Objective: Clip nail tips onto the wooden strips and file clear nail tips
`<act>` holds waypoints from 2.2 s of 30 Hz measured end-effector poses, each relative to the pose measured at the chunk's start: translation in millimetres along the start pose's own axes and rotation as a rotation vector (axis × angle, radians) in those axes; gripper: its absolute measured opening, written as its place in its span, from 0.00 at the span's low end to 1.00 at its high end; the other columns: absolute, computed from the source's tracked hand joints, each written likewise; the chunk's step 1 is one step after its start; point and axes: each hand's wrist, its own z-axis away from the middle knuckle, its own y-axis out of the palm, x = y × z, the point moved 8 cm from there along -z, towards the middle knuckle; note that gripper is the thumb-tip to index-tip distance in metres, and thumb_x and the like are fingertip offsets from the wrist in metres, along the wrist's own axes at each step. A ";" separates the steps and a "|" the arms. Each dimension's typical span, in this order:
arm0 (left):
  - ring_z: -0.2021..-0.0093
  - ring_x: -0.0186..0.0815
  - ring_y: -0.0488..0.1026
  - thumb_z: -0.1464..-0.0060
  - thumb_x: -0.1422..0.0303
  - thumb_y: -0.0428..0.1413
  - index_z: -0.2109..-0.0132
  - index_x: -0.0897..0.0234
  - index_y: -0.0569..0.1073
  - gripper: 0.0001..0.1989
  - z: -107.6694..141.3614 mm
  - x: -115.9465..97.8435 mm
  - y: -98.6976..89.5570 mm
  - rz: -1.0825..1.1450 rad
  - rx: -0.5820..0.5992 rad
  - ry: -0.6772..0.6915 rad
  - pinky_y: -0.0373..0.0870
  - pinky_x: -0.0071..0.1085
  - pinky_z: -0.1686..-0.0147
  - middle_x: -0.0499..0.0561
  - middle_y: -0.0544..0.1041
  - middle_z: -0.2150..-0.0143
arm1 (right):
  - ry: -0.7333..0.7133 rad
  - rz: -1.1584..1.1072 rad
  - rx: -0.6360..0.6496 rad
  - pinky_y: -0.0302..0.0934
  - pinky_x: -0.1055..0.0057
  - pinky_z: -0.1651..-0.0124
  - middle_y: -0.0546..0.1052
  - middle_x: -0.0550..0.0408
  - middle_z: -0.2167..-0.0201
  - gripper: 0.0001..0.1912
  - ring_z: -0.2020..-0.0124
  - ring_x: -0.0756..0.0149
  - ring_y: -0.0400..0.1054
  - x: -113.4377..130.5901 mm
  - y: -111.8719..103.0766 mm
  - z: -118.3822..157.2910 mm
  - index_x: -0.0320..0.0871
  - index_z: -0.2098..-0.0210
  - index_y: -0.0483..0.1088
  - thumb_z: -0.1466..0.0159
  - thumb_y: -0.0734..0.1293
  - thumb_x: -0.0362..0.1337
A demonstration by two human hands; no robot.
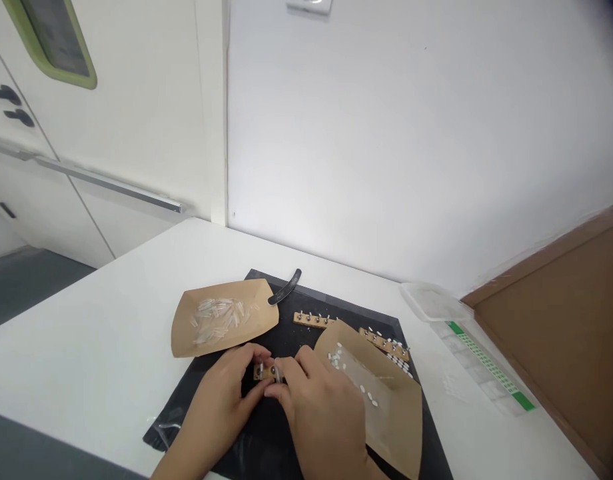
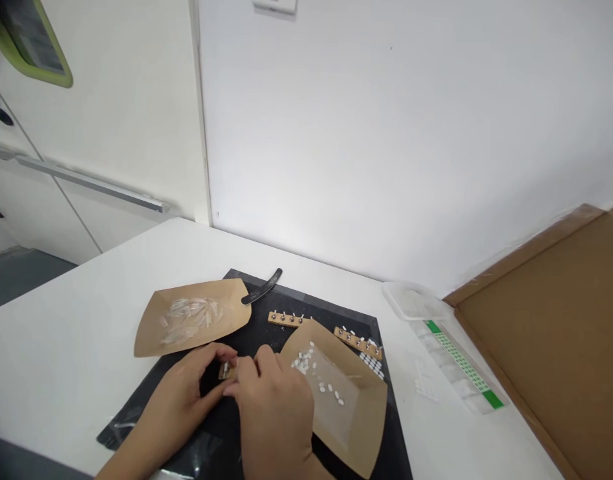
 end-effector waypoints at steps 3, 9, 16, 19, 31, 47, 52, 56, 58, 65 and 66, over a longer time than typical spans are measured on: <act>0.51 0.47 0.81 0.39 0.71 0.61 0.50 0.56 0.78 0.10 0.0 -0.2 -1.2 -0.005 -0.004 0.004 0.75 0.43 0.49 0.50 0.84 0.52 | 0.037 0.006 0.024 0.54 0.63 0.71 0.78 0.62 0.67 0.19 0.71 0.61 0.73 -3.6 7.3 0.8 0.52 0.65 0.75 0.47 0.86 0.40; 0.50 0.46 0.80 0.35 0.65 0.61 0.50 0.56 0.76 0.08 -0.1 -0.8 -0.4 -0.002 0.005 0.019 0.75 0.42 0.48 0.50 0.83 0.51 | 0.113 -0.026 0.111 0.54 0.64 0.70 0.78 0.61 0.65 0.11 0.69 0.61 0.74 -13.3 16.4 -6.5 0.52 0.64 0.76 0.38 0.81 0.37; 0.51 0.45 0.80 0.37 0.70 0.61 0.50 0.56 0.76 0.09 0.4 -2.6 -1.2 0.001 0.017 0.007 0.74 0.41 0.49 0.50 0.83 0.51 | 0.137 -0.076 0.207 0.52 0.66 0.70 0.78 0.61 0.65 0.10 0.69 0.63 0.73 -13.7 21.3 -7.8 0.53 0.64 0.77 0.38 0.81 0.37; 0.50 0.45 0.80 0.39 0.72 0.61 0.50 0.55 0.76 0.11 -0.2 -1.4 -1.2 0.005 0.017 0.000 0.74 0.41 0.49 0.49 0.83 0.51 | 0.151 -0.102 0.234 0.51 0.66 0.70 0.78 0.62 0.64 0.09 0.68 0.63 0.74 -13.8 23.0 -8.1 0.53 0.64 0.77 0.38 0.81 0.39; 0.52 0.46 0.80 0.39 0.71 0.60 0.51 0.56 0.76 0.10 -0.2 -4.0 -1.7 -0.005 0.030 -0.003 0.74 0.40 0.50 0.50 0.83 0.52 | 0.157 -0.095 0.234 0.50 0.66 0.71 0.79 0.61 0.66 0.10 0.70 0.64 0.73 -13.0 23.1 -12.3 0.51 0.65 0.78 0.39 0.82 0.41; 0.56 0.43 0.80 0.38 0.70 0.61 0.54 0.57 0.78 0.06 -1.5 -5.3 -2.7 -0.014 0.030 0.001 0.74 0.37 0.54 0.48 0.83 0.56 | 0.155 -0.135 0.264 0.47 0.68 0.73 0.80 0.62 0.69 0.10 0.71 0.64 0.75 -13.9 25.5 -13.5 0.52 0.66 0.77 0.39 0.82 0.42; 0.54 0.44 0.79 0.38 0.71 0.61 0.54 0.57 0.77 0.06 -0.7 -6.2 -3.7 0.001 0.035 -0.016 0.72 0.38 0.53 0.49 0.83 0.55 | 0.165 -0.111 0.231 0.46 0.67 0.74 0.80 0.62 0.70 0.10 0.71 0.63 0.75 -15.0 22.8 -13.5 0.53 0.66 0.79 0.40 0.83 0.42; 0.53 0.44 0.79 0.39 0.73 0.61 0.55 0.58 0.77 0.06 1.1 -6.1 -4.0 0.009 0.042 -0.035 0.72 0.39 0.52 0.48 0.83 0.55 | 0.149 -0.107 0.196 0.56 0.67 0.70 0.82 0.62 0.67 0.18 0.66 0.59 0.77 -16.0 18.3 -13.7 0.57 0.54 0.81 0.42 0.84 0.44; 0.53 0.44 0.79 0.39 0.74 0.61 0.55 0.57 0.76 0.07 1.2 -5.7 -3.8 0.013 0.039 -0.035 0.72 0.39 0.52 0.48 0.83 0.54 | 0.143 -0.127 0.155 0.63 0.64 0.65 0.82 0.61 0.64 0.30 0.60 0.55 0.78 -17.4 12.9 -12.9 0.59 0.46 0.78 0.46 0.86 0.45; 0.55 0.43 0.80 0.39 0.73 0.60 0.56 0.57 0.77 0.06 -1.2 -7.0 -1.6 0.028 0.040 -0.041 0.72 0.37 0.53 0.48 0.83 0.56 | -0.010 -0.313 0.035 0.70 0.60 0.54 0.80 0.58 0.59 0.20 0.55 0.56 0.75 -15.3 -1.9 -7.4 0.54 0.51 0.79 0.41 0.83 0.37; 0.55 0.43 0.80 0.38 0.73 0.60 0.56 0.57 0.76 0.06 -1.3 -7.5 -1.7 0.029 0.037 -0.039 0.72 0.37 0.53 0.48 0.83 0.56 | -0.038 -0.345 0.015 0.71 0.60 0.50 0.81 0.57 0.58 0.18 0.52 0.55 0.75 -15.2 -2.8 -6.6 0.53 0.53 0.79 0.40 0.82 0.34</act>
